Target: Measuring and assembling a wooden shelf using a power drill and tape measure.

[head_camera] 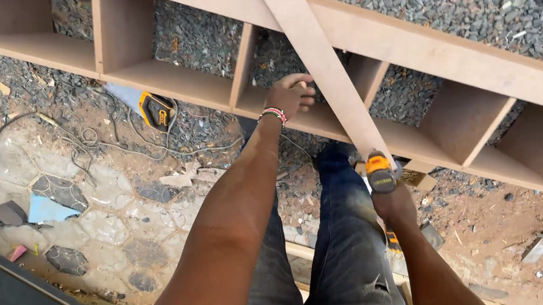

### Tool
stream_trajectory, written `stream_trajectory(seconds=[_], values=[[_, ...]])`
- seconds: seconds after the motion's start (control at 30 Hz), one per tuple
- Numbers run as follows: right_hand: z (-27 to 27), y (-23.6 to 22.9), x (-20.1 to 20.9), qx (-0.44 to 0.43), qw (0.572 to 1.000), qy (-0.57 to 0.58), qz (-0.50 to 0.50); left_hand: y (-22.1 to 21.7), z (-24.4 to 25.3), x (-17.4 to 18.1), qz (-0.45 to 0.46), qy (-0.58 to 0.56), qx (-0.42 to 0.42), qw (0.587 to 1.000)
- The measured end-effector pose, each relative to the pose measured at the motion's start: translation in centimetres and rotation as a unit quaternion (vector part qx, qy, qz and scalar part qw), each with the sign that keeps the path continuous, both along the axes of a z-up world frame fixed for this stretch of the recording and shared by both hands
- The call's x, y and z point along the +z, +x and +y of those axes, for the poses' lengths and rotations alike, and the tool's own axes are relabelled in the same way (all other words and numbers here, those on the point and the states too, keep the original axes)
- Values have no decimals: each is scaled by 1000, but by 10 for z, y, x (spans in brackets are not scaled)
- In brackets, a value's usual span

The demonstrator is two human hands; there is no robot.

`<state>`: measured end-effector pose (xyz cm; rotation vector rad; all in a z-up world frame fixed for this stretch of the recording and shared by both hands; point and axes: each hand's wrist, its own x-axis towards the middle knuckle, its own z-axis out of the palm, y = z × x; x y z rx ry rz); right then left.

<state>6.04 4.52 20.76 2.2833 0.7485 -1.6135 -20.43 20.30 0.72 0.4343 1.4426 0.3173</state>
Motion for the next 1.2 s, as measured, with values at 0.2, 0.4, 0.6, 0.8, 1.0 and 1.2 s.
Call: stream_trajectory(seconds=[0.2, 0.4, 0.6, 0.8, 1.0, 1.2], values=[[46, -28, 24, -56, 994, 90, 29, -20, 55, 65, -49, -66, 66, 994], [124, -68, 22, -100, 979, 168, 52, -3, 90, 32, -160, -57, 273, 947], [210, -125, 34, -266, 934, 194, 137, 40, 142, 26, -270, -45, 470, 839], [205, -118, 9, -353, 881, 213, 233, 41, 152, 15, -336, -2, 441, 832], [214, -113, 2, -350, 877, 208, 256, 45, 154, 28, -337, 9, 428, 839], [216, -112, 5, -326, 889, 214, 238, 41, 159, 36, -321, -28, 405, 855]])
